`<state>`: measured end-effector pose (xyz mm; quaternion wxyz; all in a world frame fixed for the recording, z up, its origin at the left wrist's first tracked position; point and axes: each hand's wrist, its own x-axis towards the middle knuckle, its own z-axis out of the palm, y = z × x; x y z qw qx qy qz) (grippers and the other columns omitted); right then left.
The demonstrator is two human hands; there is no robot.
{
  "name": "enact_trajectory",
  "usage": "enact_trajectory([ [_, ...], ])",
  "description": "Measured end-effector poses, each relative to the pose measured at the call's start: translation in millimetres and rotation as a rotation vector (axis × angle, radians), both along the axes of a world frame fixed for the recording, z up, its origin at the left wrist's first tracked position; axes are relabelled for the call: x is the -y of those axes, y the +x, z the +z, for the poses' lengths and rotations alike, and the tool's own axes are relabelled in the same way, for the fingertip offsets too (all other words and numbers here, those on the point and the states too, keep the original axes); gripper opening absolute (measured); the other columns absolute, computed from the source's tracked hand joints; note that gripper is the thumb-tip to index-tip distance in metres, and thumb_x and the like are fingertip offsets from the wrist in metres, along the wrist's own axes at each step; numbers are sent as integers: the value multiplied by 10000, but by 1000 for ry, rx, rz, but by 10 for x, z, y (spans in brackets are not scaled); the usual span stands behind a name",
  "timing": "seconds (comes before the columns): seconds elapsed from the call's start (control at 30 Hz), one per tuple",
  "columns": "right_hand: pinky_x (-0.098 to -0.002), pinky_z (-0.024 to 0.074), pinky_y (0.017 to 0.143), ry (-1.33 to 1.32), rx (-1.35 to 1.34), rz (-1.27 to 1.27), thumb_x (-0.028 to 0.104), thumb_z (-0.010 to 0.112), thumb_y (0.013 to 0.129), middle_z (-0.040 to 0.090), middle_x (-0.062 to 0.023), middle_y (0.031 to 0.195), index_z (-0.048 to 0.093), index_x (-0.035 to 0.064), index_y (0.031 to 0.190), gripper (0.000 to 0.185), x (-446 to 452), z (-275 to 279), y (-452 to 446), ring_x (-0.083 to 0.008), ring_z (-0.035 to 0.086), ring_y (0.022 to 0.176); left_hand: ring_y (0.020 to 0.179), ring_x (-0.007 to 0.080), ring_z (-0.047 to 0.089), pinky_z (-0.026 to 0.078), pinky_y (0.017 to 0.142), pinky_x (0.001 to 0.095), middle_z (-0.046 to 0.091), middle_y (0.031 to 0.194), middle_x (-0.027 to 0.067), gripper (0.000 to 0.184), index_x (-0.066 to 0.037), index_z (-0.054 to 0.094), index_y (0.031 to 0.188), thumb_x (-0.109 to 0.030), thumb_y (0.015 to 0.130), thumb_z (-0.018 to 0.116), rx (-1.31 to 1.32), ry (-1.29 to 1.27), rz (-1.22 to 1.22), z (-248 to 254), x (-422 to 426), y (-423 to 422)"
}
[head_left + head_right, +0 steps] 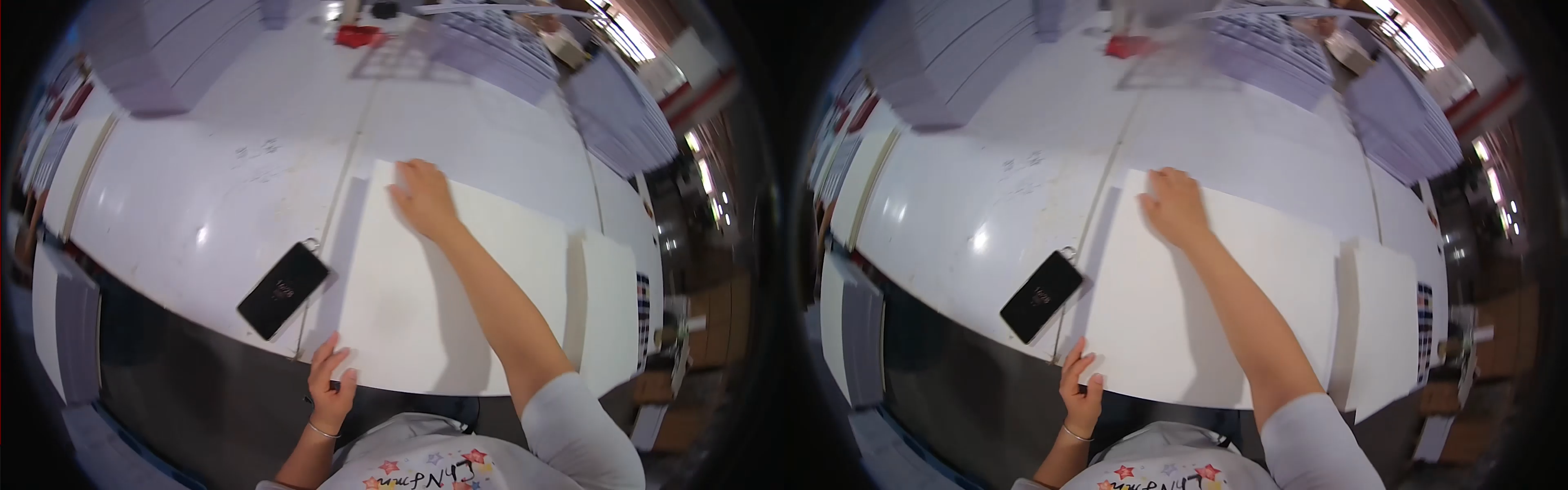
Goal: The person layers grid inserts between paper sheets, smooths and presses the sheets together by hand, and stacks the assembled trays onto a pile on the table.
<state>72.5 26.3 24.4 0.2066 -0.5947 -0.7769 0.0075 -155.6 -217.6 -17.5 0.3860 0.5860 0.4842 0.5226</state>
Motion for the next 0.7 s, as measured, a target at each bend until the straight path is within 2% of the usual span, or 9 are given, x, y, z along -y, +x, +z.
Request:
enact_trajectory([
  [0.1, -521, 195, 1055, -62, 226, 41, 397, 388, 904, 302, -113, 1424, 341, 111, 1352, 534, 202, 49, -103, -298, 235, 1329, 1195, 316, 431, 331, 991, 377, 406, 1331, 225, 287, 28, 532, 1090, -105, 835, 530, -7, 26, 16, 14, 10, 62],
  [0.17, -522, 155, 1073, -174, 221, 127, 426, 342, 918, 241, -89, 1460, 298, 133, 1388, 555, 508, 94, -115, -285, 176, 1358, 1207, 314, 420, 324, 997, 379, 388, 1345, 230, 289, 28, 519, 1105, -107, 850, 511, 31, 25, -7, 28, -4, 99],
  [0.27, -521, 165, 1069, -134, 164, 246, 429, 391, 906, 263, -104, 1448, 315, 151, 1381, 556, 1211, 80, 126, -285, 200, 1349, 1230, 302, 396, 310, 1008, 377, 348, 1377, 233, 288, 22, 493, 1136, -118, 887, 461, 45, -5, -24, 4, 22, 81],
  [0.3, -521, 178, 1060, -169, 117, 215, 444, 454, 876, 273, -121, 1441, 349, 141, 1362, 582, 1344, 65, 313, -296, 210, 1345, 1228, 299, 397, 310, 1008, 373, 349, 1376, 231, 287, 19, 494, 1136, -125, 890, 462, 73, -3, -24, 14, 15, 91],
  [0.4, -517, 193, 1047, -296, 225, -179, 481, 528, 822, 260, -166, 1437, 370, 149, 1357, 649, 1477, 187, 1132, -329, 190, 1346, 1227, 289, 398, 309, 1009, 366, 349, 1379, 224, 284, 13, 495, 1136, -141, 899, 462, 73, 9, -23, 5, 12, 88],
  [0.43, -522, 177, 1052, -299, 237, -380, 478, 520, 827, 234, -173, 1446, 346, 170, 1372, 650, 1488, 139, 1423, -330, 170, 1351, 1229, 287, 397, 307, 1010, 366, 349, 1380, 222, 285, 13, 497, 1133, -144, 898, 465, 98, 6, -22, -3, 11, 91],
  [0.47, -527, 169, 1054, -259, 170, -440, 478, 519, 828, 219, -174, 1451, 328, 177, 1381, 658, 1561, 105, 1634, -333, 165, 1352, 1230, 286, 396, 306, 1011, 366, 348, 1382, 220, 286, 14, 498, 1131, -148, 897, 468, 122, 4, -20, -16, 11, 96],
  [0.63, -557, 141, 1052, -146, 105, -474, 481, 509, 833, 244, -176, 1437, 341, 170, 1365, 638, 1557, 58, 1783, -337, 193, 1340, 1234, 292, 393, 301, 1013, 367, 356, 1378, 219, 284, 13, 509, 1118, -150, 886, 482, 106, -5, -18, -42, 5, 55],
  [0.7, -584, 162, 1035, -328, 137, -519, 437, 530, 834, 338, -169, 1374, 411, 147, 1299, 560, 1463, 275, 1779, -339, 261, 1303, 1233, 298, 396, 301, 1013, 369, 369, 1371, 217, 278, 15, 516, 1109, -126, 872, 485, 82, 18, -23, -51, -11, 59],
])
